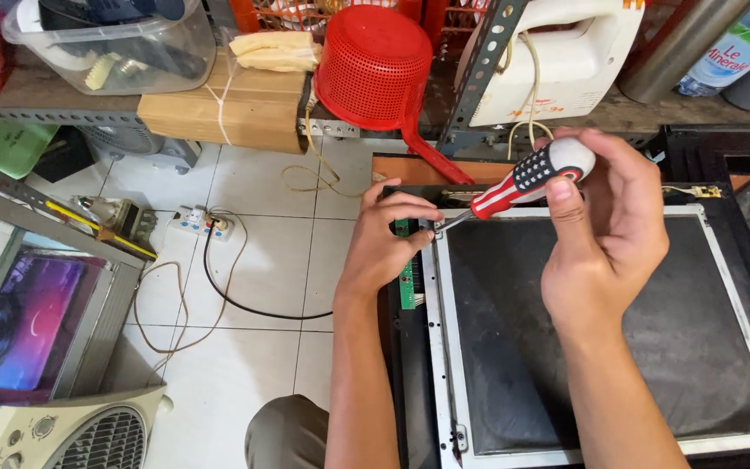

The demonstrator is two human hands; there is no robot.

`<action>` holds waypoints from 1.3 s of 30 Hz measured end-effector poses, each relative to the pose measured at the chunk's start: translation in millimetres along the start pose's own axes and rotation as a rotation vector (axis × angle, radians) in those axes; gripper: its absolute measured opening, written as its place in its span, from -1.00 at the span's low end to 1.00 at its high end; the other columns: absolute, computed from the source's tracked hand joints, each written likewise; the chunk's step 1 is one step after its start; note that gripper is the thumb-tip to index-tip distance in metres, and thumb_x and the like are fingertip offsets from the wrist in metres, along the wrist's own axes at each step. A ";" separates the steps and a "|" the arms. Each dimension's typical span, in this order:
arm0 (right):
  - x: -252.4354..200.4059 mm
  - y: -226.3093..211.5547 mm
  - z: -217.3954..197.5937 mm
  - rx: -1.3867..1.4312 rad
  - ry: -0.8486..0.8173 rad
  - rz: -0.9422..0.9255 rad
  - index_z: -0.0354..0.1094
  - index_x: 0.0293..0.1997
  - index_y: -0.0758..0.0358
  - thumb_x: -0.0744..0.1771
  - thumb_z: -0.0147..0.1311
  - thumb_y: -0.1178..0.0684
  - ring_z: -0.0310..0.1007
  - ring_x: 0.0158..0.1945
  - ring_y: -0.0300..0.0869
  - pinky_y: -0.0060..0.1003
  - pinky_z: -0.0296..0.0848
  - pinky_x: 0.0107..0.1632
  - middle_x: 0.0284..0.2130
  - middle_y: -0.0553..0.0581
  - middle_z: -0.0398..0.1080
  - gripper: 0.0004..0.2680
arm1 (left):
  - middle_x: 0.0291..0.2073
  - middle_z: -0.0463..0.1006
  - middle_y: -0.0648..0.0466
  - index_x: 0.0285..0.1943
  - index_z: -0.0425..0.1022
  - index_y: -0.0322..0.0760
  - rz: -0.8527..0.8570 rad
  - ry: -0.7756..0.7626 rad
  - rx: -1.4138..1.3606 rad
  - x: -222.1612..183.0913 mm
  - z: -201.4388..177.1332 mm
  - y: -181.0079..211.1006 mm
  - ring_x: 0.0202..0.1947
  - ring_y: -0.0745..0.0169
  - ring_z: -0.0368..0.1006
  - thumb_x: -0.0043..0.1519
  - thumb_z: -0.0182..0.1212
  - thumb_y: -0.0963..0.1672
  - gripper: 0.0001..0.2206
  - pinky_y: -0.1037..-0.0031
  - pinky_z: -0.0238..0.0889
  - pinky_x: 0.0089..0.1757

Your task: Cleaning a monitor frame with a brush and removing screws using a screwdriver.

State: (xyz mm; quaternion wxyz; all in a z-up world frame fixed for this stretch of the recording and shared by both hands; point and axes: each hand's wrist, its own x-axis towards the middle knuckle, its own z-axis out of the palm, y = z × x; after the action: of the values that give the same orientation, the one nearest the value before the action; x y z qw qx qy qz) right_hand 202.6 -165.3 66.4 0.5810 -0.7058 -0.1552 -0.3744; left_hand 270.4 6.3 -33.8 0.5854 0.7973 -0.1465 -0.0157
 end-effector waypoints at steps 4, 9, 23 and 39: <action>0.8 2.5 -1.9 -0.013 0.009 -0.016 0.13 0.27 0.44 0.47 -0.01 0.25 0.42 0.19 0.15 -0.11 0.50 0.23 0.12 0.46 0.31 -0.78 | -0.05 0.67 0.33 -0.13 0.73 -0.05 -0.034 -0.003 -0.016 -0.5 -0.3 0.9 0.41 0.21 0.11 0.10 0.41 -0.26 -0.76 0.27 0.00 0.33; 0.7 2.3 -2.2 0.008 0.003 -0.003 0.13 0.28 0.43 0.47 -0.02 0.24 0.43 0.19 0.16 -0.08 0.52 0.25 0.12 0.44 0.31 -0.78 | -0.05 0.67 0.33 -0.12 0.73 -0.03 -0.014 -0.006 0.012 -0.1 -0.1 0.0 0.41 0.19 0.10 0.09 0.41 -0.25 -0.76 0.25 0.01 0.33; 35.3 -10.4 8.7 -0.058 -0.326 0.087 0.14 0.21 0.35 0.44 -0.14 0.28 0.31 0.00 -0.15 -0.31 0.33 0.10 0.03 0.26 0.34 -0.82 | -0.07 0.68 0.33 -0.17 0.73 -0.04 -0.005 -0.006 0.013 -1.0 0.0 -0.2 0.40 0.17 0.10 0.08 0.22 -0.31 -0.70 0.29 -0.04 0.34; 55.5 -4.7 10.0 0.052 -0.438 0.158 0.35 0.12 0.39 0.38 0.17 0.31 0.47 0.11 -0.09 -0.32 0.53 0.15 0.01 0.25 0.45 -0.80 | -0.06 0.69 0.30 -0.18 0.69 -0.09 0.013 0.005 0.038 -1.3 1.3 -3.9 0.42 0.16 0.09 0.13 0.20 -0.29 -0.75 0.28 0.00 0.32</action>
State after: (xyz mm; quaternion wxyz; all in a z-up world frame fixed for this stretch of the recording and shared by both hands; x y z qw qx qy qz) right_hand 240.3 -166.6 108.6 0.5790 -0.7650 -0.2313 -0.1615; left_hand 269.7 6.5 -38.0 0.5705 0.8074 -0.1503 -0.0072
